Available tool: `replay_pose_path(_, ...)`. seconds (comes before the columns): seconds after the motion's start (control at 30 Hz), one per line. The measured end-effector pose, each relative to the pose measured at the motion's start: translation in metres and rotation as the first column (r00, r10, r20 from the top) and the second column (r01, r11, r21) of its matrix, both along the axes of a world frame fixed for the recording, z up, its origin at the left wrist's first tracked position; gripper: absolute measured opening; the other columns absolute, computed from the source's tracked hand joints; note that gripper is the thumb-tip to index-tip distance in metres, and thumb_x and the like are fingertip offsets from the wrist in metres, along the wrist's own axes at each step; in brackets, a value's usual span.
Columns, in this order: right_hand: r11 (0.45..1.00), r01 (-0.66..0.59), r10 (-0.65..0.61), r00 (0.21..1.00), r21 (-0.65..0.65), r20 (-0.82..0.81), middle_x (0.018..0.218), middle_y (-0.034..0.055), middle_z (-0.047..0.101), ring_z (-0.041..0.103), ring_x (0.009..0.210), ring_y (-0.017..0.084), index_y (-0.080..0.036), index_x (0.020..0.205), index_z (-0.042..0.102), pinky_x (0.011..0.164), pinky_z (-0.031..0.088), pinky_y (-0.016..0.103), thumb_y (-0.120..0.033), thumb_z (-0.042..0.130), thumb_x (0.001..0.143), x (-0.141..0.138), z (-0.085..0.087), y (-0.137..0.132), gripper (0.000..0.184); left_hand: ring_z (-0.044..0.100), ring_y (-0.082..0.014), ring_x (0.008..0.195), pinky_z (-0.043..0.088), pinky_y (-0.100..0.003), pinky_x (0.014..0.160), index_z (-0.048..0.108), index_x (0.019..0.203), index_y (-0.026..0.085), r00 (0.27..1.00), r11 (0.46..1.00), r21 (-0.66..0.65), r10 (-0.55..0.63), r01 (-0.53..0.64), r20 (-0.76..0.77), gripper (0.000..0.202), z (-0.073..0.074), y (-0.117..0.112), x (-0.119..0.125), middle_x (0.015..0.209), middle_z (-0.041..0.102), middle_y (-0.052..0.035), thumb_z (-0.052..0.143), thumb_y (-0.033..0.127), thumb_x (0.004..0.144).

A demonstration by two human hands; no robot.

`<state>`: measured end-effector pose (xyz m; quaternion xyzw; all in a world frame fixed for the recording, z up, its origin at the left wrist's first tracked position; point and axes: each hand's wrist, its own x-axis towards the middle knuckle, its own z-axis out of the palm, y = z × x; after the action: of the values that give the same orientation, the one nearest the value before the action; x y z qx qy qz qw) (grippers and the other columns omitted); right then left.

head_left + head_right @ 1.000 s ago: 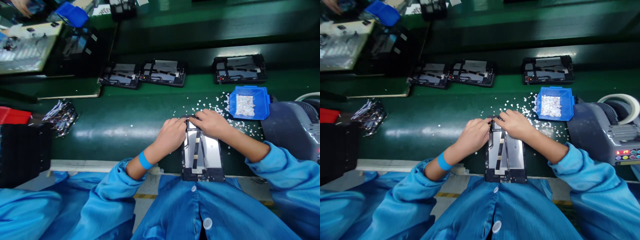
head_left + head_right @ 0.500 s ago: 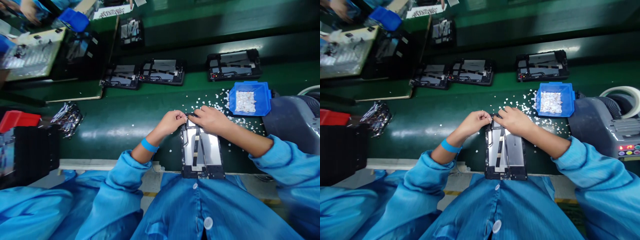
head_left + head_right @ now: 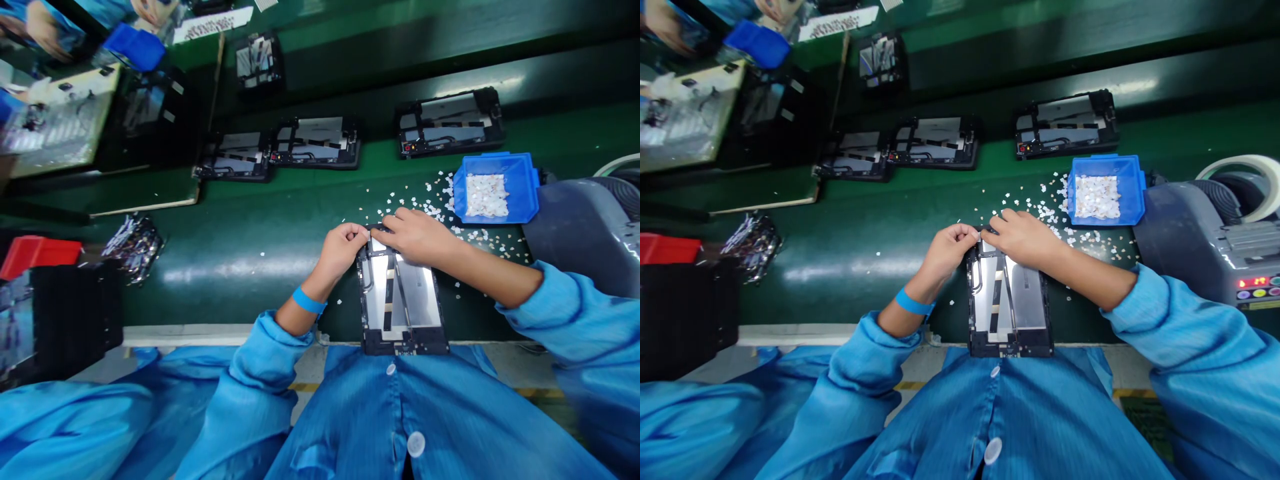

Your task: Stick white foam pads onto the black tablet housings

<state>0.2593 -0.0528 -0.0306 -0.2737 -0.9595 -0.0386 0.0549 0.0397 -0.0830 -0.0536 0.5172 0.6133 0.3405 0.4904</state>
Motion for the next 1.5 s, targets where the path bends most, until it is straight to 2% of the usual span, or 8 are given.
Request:
replay_pose_path(0.23, 1.000, -0.004, 0.004, 1.000, 0.006, -0.009, 0.105, 0.0108, 0.062, 0.043, 0.093, 0.024, -0.019, 0.132, 0.066, 0.069, 0.018, 0.036, -0.011, 0.046, 0.104, 0.001, -0.003, 0.001, 0.035, 0.054, -0.0152, 0.077, 0.042, -0.028, 0.069, 0.067, 0.089, 0.017, 0.988, 0.989, 0.143, 0.066, -0.046, -0.137, 0.007, -0.011, -0.009, 0.007, 0.084, 0.063, -0.0037, 0.062, 0.020, 0.093)
replay_pose_path(0.63, 1.000, -0.002, 0.001, 1.000, -0.014, -0.014, 0.103, 0.0121, 0.063, 0.043, 0.093, 0.024, -0.018, 0.130, 0.067, 0.069, 0.019, 0.036, -0.011, 0.048, 0.102, 0.000, -0.001, 0.000, 0.035, 0.056, -0.0188, 0.087, 0.044, -0.032, 0.079, 0.063, 0.087, 0.019, 0.948, 0.971, 0.237, 0.054, 0.024, -0.315, 0.008, -0.009, -0.008, 0.009, 0.090, 0.064, -0.0043, 0.061, 0.016, 0.094)
replay_pose_path(0.8, 1.000, 0.001, -0.001, 1.000, 0.007, 0.001, 0.103, 0.0118, 0.062, 0.043, 0.093, 0.025, -0.019, 0.132, 0.067, 0.069, 0.019, 0.036, -0.010, 0.048, 0.102, 0.000, -0.001, 0.000, 0.037, 0.051, -0.0169, 0.079, 0.039, -0.030, 0.070, 0.060, 0.087, 0.019, 0.962, 0.976, 0.217, 0.052, 0.008, -0.270, 0.006, -0.011, -0.006, 0.009, 0.082, 0.058, -0.0022, 0.061, 0.018, 0.094)
replay_pose_path(1.0, 1.000, 0.005, -0.005, 1.000, -0.009, 0.012, 0.103, 0.0121, 0.062, 0.042, 0.092, 0.024, -0.019, 0.131, 0.067, 0.070, 0.018, 0.036, -0.009, 0.046, 0.102, 0.001, 0.001, 0.000, 0.037, 0.037, -0.0131, 0.063, 0.029, -0.028, 0.059, 0.059, 0.088, 0.019, 0.986, 0.993, 0.119, 0.017, 0.003, -0.163, 0.007, -0.004, 0.001, 0.007, 0.067, 0.039, 0.0038, 0.065, 0.016, 0.087)
replay_pose_path(1.1, 1.000, 0.009, -0.009, 1.000, -0.023, 0.009, 0.103, 0.0122, 0.062, 0.042, 0.093, 0.025, -0.019, 0.131, 0.067, 0.070, 0.019, 0.036, -0.012, 0.047, 0.102, 0.001, 0.001, 0.000, 0.035, 0.040, -0.0129, 0.064, 0.031, -0.028, 0.060, 0.059, 0.089, 0.019, 0.989, 0.993, 0.118, 0.037, -0.020, -0.140, 0.007, -0.004, 0.000, 0.007, 0.069, 0.042, 0.0031, 0.066, 0.018, 0.088)
replay_pose_path(1.27, 0.999, 0.008, -0.008, 1.000, -0.031, 0.001, 0.104, 0.0123, 0.062, 0.042, 0.093, 0.025, -0.019, 0.131, 0.067, 0.070, 0.020, 0.035, -0.013, 0.048, 0.103, 0.002, -0.001, 0.000, 0.035, 0.051, -0.0140, 0.072, 0.042, -0.027, 0.068, 0.061, 0.106, 0.019, 0.979, 0.984, 0.173, 0.085, -0.052, -0.188, 0.014, -0.006, -0.009, 0.004, 0.078, 0.051, 0.0016, 0.064, 0.019, 0.092)
replay_pose_path(1.4, 1.000, 0.000, 0.000, 1.000, -0.026, -0.005, 0.105, 0.0123, 0.062, 0.042, 0.094, 0.025, -0.019, 0.132, 0.067, 0.071, 0.022, 0.036, -0.014, 0.046, 0.104, 0.002, -0.001, 0.000, 0.035, 0.059, -0.0186, 0.088, 0.047, -0.032, 0.081, 0.067, 0.105, 0.019, 0.904, 0.946, 0.315, 0.072, 0.072, -0.422, 0.011, 0.000, -0.019, -0.002, 0.092, 0.063, -0.0041, 0.062, 0.019, 0.096)
replay_pose_path(1.5, 1.000, -0.004, 0.004, 1.000, -0.020, -0.008, 0.106, 0.0127, 0.062, 0.042, 0.094, 0.025, -0.019, 0.132, 0.067, 0.071, 0.022, 0.036, -0.014, 0.047, 0.103, 0.002, -0.001, 0.000, 0.036, 0.061, -0.0247, 0.100, 0.045, -0.040, 0.088, 0.073, 0.112, 0.020, 0.727, 0.881, 0.360, 0.028, 0.306, -0.686, 0.018, 0.008, -0.027, -0.007, 0.105, 0.069, -0.0085, 0.058, 0.024, 0.102)
